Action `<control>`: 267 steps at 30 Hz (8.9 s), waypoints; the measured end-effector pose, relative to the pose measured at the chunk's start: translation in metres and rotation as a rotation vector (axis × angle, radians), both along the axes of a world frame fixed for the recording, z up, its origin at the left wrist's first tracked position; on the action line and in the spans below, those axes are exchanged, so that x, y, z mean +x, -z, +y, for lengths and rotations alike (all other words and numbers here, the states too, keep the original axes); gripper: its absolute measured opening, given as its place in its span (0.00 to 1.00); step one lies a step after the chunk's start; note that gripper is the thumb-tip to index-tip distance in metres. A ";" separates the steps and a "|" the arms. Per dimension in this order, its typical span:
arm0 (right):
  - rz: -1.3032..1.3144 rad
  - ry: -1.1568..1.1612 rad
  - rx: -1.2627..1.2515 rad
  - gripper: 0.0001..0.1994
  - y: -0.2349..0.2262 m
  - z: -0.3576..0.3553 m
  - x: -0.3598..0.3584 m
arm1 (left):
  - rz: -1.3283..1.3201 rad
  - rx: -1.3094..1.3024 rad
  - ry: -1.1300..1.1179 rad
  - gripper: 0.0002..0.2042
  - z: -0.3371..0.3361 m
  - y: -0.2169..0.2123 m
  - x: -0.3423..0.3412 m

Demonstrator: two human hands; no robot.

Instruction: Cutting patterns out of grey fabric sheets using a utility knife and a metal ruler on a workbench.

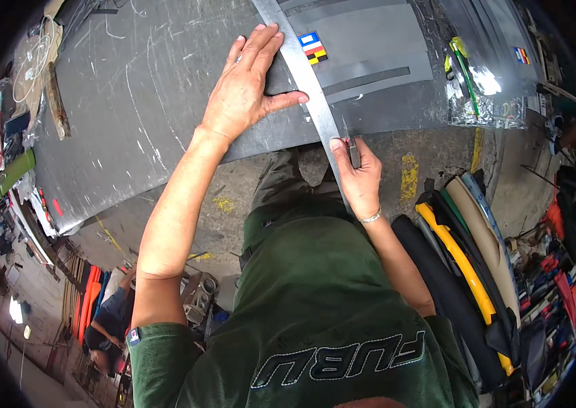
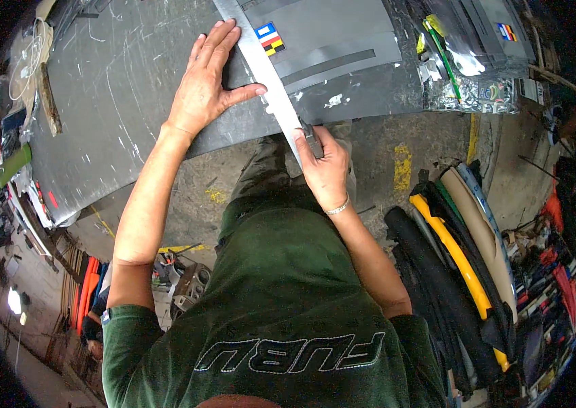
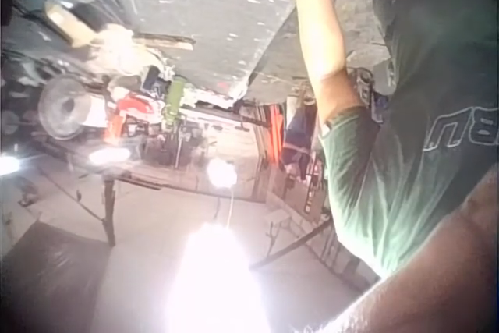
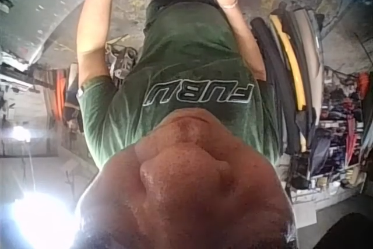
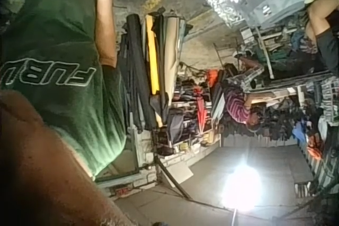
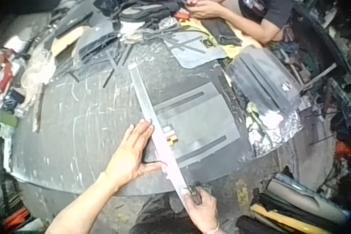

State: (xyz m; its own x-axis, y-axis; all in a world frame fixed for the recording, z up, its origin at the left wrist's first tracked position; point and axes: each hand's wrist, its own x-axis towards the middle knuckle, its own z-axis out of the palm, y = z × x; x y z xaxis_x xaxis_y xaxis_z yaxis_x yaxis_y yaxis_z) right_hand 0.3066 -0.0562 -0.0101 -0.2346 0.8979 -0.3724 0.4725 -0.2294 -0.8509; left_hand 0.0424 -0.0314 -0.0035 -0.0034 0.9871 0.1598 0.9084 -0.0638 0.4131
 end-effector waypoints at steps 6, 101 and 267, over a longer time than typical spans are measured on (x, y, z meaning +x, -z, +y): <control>-0.001 0.006 -0.007 0.15 -0.002 0.001 -0.001 | 0.002 -0.003 -0.006 0.52 0.000 0.000 0.000; -0.109 -0.366 0.408 0.26 -0.054 0.038 -0.001 | 0.126 -0.463 -0.074 0.50 0.030 -0.054 0.039; 0.717 -0.314 0.041 0.29 -0.024 0.148 -0.138 | 0.087 -0.365 -0.157 0.47 0.020 -0.032 0.034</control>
State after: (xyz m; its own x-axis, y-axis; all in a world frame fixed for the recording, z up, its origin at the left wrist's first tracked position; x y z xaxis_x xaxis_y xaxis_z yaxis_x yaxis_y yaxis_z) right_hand 0.1691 0.0922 0.0142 -0.6510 0.7591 -0.0023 -0.1575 -0.1380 -0.9778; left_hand 0.0762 -0.0114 0.0283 -0.1604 0.9677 -0.1944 0.9280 0.2149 0.3042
